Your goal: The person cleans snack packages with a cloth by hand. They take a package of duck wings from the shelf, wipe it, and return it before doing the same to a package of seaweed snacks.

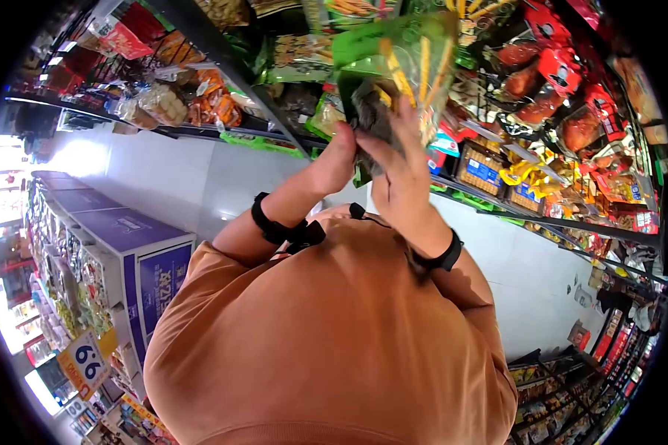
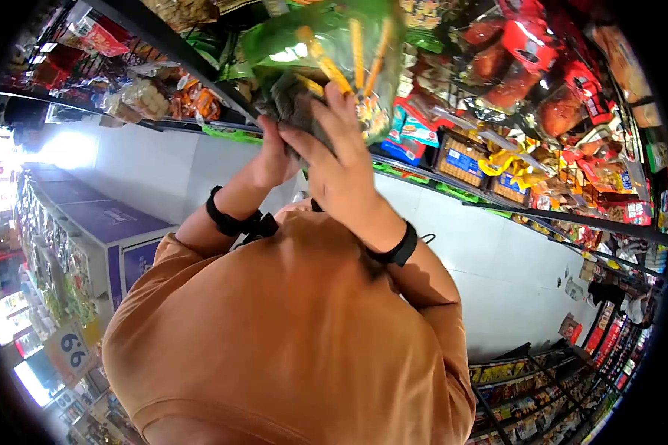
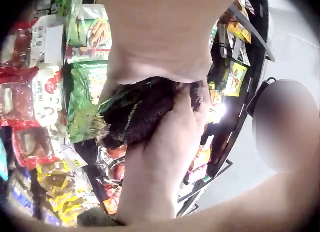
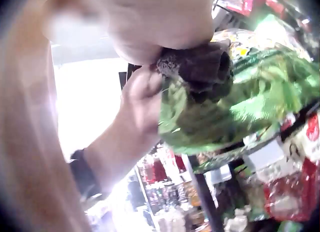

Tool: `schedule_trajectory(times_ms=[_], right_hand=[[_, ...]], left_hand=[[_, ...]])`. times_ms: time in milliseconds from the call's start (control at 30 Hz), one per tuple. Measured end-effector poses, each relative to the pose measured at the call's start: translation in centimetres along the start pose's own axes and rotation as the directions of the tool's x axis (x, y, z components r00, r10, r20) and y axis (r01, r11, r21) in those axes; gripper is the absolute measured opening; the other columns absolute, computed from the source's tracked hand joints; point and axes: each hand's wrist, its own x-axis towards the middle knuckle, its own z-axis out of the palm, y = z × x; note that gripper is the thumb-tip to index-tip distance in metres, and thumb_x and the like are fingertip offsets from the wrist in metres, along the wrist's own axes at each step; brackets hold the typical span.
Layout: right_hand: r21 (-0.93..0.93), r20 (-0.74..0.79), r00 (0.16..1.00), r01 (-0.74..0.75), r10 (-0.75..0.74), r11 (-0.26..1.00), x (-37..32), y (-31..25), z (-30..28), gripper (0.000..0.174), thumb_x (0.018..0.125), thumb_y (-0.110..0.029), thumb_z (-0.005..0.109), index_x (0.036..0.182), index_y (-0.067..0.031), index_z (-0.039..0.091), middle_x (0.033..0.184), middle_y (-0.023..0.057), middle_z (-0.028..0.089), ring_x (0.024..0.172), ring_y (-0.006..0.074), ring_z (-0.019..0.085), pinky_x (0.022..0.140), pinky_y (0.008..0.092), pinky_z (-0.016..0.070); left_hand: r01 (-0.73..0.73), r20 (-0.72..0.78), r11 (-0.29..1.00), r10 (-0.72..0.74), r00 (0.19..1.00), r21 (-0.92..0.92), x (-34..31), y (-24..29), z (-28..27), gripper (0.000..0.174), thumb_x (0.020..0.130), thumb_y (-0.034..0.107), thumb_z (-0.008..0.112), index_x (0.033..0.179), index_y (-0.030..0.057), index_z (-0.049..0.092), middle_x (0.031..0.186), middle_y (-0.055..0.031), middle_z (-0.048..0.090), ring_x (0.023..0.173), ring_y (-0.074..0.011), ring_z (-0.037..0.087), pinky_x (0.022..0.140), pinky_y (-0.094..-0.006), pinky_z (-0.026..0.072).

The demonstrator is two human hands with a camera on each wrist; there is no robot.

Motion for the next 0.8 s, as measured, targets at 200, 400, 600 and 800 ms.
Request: schedule_trajectory(times_ms=[200, 400, 600, 800], right_hand=[[-0.214, -0.028, 0.998, 0.054, -0.061, 0.975, 5.1, -0.9, 2.3, 0.037, 0.077, 0.0, 0.06, 0.11, -0.0151, 0.066, 0.129, 0.0159, 0.053, 0.131, 0.0405, 0.039, 0.107, 0.0572, 0.0274], [-0.324, -0.154, 0.985, -0.124, 0.077, 0.938, 5.9, 1.0, 2.9, 0.048, 0.071, 0.012, 0.052, 0.112, -0.009, 0.064, 0.12, 0.0189, 0.057, 0.125, 0.0389, 0.046, 0.103, 0.0498, 0.036], [-0.14, -0.311, 0.909, -0.334, 0.279, 0.932, 4.4, 2.8, 1.6, 0.04, 0.077, 0.013, 0.048, 0.111, -0.0038, 0.062, 0.116, 0.0177, 0.059, 0.11, 0.0328, 0.056, 0.096, 0.0368, 0.0414], [0.017, -0.073, 0.959, -0.274, 0.275, 0.961, 2.7, -2.8, 2.7, 0.035, 0.076, 0.004, 0.053, 0.105, -0.0092, 0.067, 0.13, 0.0205, 0.053, 0.122, 0.038, 0.05, 0.104, 0.0414, 0.0369]], left_hand=[[0.014, 0.104, 0.956, -0.046, 0.994, 0.294, -1.4, 3.8, -2.8, 0.072, 0.1, 0.049, 0.028, 0.147, -0.0028, 0.013, 0.149, -0.0145, 0.028, 0.137, -0.0231, 0.028, 0.112, -0.036, 0.0227], [0.151, 0.084, 0.957, -0.177, 0.981, 0.249, -3.3, 4.6, -6.4, 0.07, 0.1, 0.044, 0.036, 0.148, -0.0026, 0.013, 0.148, -0.0165, 0.028, 0.137, -0.0235, 0.027, 0.112, -0.0362, 0.0208], [0.167, 0.152, 0.95, -0.212, 0.965, 0.263, -2.6, 4.2, -6.0, 0.069, 0.1, 0.047, 0.036, 0.145, -0.0039, 0.024, 0.152, -0.0223, 0.019, 0.143, -0.0335, 0.012, 0.114, -0.0407, 0.0117], [0.193, 0.043, 0.961, -0.188, 0.981, -0.199, -1.0, 3.2, -3.1, 0.071, 0.099, 0.051, 0.033, 0.147, 0.0011, 0.019, 0.15, -0.0136, 0.029, 0.138, -0.0242, 0.027, 0.114, -0.0377, 0.0206]])
